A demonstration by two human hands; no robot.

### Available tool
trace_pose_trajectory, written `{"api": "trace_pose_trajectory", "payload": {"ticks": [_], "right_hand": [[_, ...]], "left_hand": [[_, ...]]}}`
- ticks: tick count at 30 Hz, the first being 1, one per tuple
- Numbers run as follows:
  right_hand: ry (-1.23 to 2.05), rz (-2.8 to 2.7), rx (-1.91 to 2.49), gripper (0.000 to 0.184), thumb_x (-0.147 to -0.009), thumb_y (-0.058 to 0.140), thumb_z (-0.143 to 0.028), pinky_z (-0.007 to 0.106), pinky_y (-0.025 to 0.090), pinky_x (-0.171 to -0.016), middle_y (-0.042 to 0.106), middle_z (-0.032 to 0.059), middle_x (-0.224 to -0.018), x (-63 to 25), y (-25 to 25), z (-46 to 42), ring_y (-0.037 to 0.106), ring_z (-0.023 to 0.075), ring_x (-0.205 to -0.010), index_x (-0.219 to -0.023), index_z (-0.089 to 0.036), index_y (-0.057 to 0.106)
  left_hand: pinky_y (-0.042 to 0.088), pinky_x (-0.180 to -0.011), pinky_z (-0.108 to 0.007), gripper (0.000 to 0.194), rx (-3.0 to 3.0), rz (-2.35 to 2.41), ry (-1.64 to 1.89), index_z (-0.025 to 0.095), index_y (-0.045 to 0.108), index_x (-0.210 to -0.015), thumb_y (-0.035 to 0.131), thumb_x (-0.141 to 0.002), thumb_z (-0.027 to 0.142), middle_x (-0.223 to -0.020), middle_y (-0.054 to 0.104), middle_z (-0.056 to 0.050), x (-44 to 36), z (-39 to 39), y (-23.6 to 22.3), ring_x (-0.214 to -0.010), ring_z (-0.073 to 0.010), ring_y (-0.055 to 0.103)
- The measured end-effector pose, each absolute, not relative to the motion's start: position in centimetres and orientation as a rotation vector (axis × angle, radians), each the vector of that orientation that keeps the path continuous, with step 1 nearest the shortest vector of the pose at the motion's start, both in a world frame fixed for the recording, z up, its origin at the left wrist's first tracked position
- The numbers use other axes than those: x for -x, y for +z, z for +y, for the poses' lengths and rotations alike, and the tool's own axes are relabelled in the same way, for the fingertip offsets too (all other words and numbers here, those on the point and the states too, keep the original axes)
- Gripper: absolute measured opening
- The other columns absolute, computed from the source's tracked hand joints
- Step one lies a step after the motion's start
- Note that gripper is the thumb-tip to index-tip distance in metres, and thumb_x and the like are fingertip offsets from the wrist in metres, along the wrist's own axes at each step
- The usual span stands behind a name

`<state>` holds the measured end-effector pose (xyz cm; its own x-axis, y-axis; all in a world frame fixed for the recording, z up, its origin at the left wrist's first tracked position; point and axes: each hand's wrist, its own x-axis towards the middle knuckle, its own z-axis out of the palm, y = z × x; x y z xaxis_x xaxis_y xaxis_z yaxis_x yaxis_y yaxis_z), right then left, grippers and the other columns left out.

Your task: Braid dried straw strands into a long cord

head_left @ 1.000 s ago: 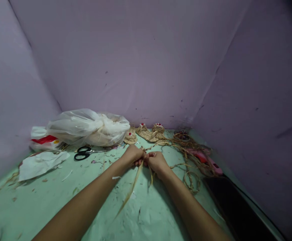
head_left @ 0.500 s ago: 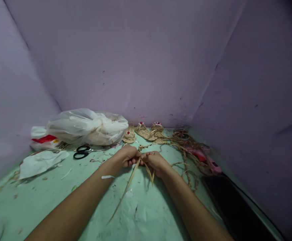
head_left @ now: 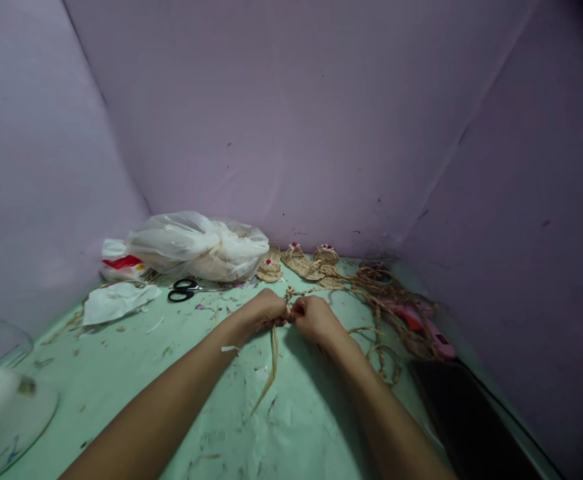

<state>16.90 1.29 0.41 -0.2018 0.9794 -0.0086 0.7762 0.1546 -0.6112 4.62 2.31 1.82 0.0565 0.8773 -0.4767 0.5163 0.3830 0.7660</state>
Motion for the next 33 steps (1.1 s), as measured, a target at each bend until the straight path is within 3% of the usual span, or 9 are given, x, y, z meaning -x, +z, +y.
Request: {"api": "trace_pose_trajectory", "payload": {"ticks": [4, 8, 12, 19, 23, 25, 27, 30, 33], "right_hand": [[0.551, -2.027, 1.873, 0.016, -0.061, 0.054, -0.015, 0.023, 0.030, -0.052, 0.066, 0.0118, -0.068, -16.6, 2.8, 0.1, 0.056, 0.0170, -0.063, -0.066, -0.013, 0.069], [0.549, -1.973, 1.952, 0.015, -0.062, 0.054, -0.021, 0.023, 0.027, -0.048, 0.066, 0.0120, -0.065, -15.8, 3.3, -0.9, 0.057, 0.0176, -0.060, -0.064, -0.015, 0.068], [0.327, -2.031, 1.917, 0.021, -0.069, 0.049, -0.024, 0.025, 0.027, -0.048, 0.067, 0.0129, -0.069, -14.5, 2.5, -2.2, 0.058, 0.0180, -0.060, -0.069, -0.015, 0.068], [0.161, -2.240, 1.893, 0.027, -0.075, 0.043, -0.024, 0.026, 0.029, -0.052, 0.067, 0.0138, -0.071, -12.7, 2.7, -3.8, 0.059, 0.0195, -0.061, -0.075, -0.015, 0.068], [0.357, -2.261, 1.831, 0.016, -0.066, 0.051, -0.019, 0.024, 0.030, -0.049, 0.065, 0.0095, -0.065, -14.2, 3.4, -3.1, 0.056, 0.0159, -0.057, -0.065, -0.016, 0.067], [0.498, -2.028, 1.827, 0.013, -0.064, 0.052, -0.016, 0.022, 0.031, -0.049, 0.063, 0.0063, -0.061, -15.5, 3.8, -2.0, 0.054, 0.0138, -0.056, -0.062, -0.016, 0.065], [0.761, -1.635, 1.795, 0.014, -0.068, 0.049, -0.017, 0.020, 0.035, -0.048, 0.062, 0.0051, -0.063, -16.4, 4.0, -1.0, 0.054, 0.0122, -0.056, -0.067, -0.014, 0.063], [1.237, -1.219, 1.687, 0.011, -0.068, 0.048, -0.013, 0.019, 0.040, -0.046, 0.060, 0.0046, -0.064, -16.0, 4.1, -0.1, 0.053, 0.0107, -0.053, -0.068, -0.012, 0.058], [1.530, -1.179, 1.594, 0.012, -0.065, 0.045, -0.008, 0.020, 0.038, -0.042, 0.055, 0.0020, -0.052, -14.4, 3.9, -0.1, 0.047, 0.0088, -0.043, -0.057, -0.012, 0.053]], "left_hand": [[0.017, -0.034, -0.020, 0.016, -1.190, 1.666, 0.415, 0.015, 0.043, -0.042, 0.054, -0.054, 0.014, -0.031, 0.034, 0.003, -5.1, 1.8, 1.8, -0.031, -0.0059, 0.027], [0.015, -0.033, -0.018, 0.014, -1.086, 1.587, 0.487, 0.015, 0.039, -0.040, 0.048, -0.050, 0.010, -0.030, 0.033, 0.004, -5.0, 1.5, 1.9, -0.030, -0.0043, 0.025], [0.014, -0.032, -0.017, 0.016, -1.020, 1.497, 0.550, 0.016, 0.033, -0.039, 0.043, -0.049, 0.009, -0.029, 0.031, 0.004, -4.2, 1.4, 1.8, -0.027, -0.0035, 0.025], [0.012, -0.032, -0.016, 0.011, -1.111, 1.297, 0.523, 0.014, 0.039, -0.041, 0.044, -0.049, 0.009, -0.032, 0.034, 0.005, -2.3, 1.6, 1.4, -0.028, -0.0021, 0.025], [0.013, -0.033, -0.017, 0.009, -1.137, 1.340, 0.569, 0.013, 0.045, -0.044, 0.052, -0.050, 0.011, -0.033, 0.035, 0.006, -2.2, 1.5, 1.4, -0.029, -0.0018, 0.025], [0.011, -0.033, -0.017, 0.002, -1.115, 1.302, 0.568, 0.011, 0.052, -0.050, 0.052, -0.050, 0.013, -0.035, 0.036, 0.006, -2.1, 1.6, 1.5, -0.029, -0.0016, 0.023], [0.009, -0.033, -0.017, 0.008, -1.090, 1.281, 0.545, 0.010, 0.055, -0.055, 0.052, -0.050, 0.015, -0.035, 0.036, 0.006, -1.9, 1.9, 1.5, -0.029, -0.0014, 0.022], [0.007, -0.034, -0.017, 0.004, -1.068, 1.230, 0.519, 0.011, 0.050, -0.049, 0.050, -0.049, 0.016, -0.036, 0.033, 0.006, -1.4, 2.4, 1.1, -0.031, -0.0006, 0.019], [0.007, -0.034, -0.018, 0.008, -1.086, 1.174, 0.527, 0.014, 0.041, -0.042, 0.046, -0.048, 0.015, -0.036, 0.031, 0.006, -1.0, 2.8, 0.7, -0.031, -0.0008, 0.018]]}}
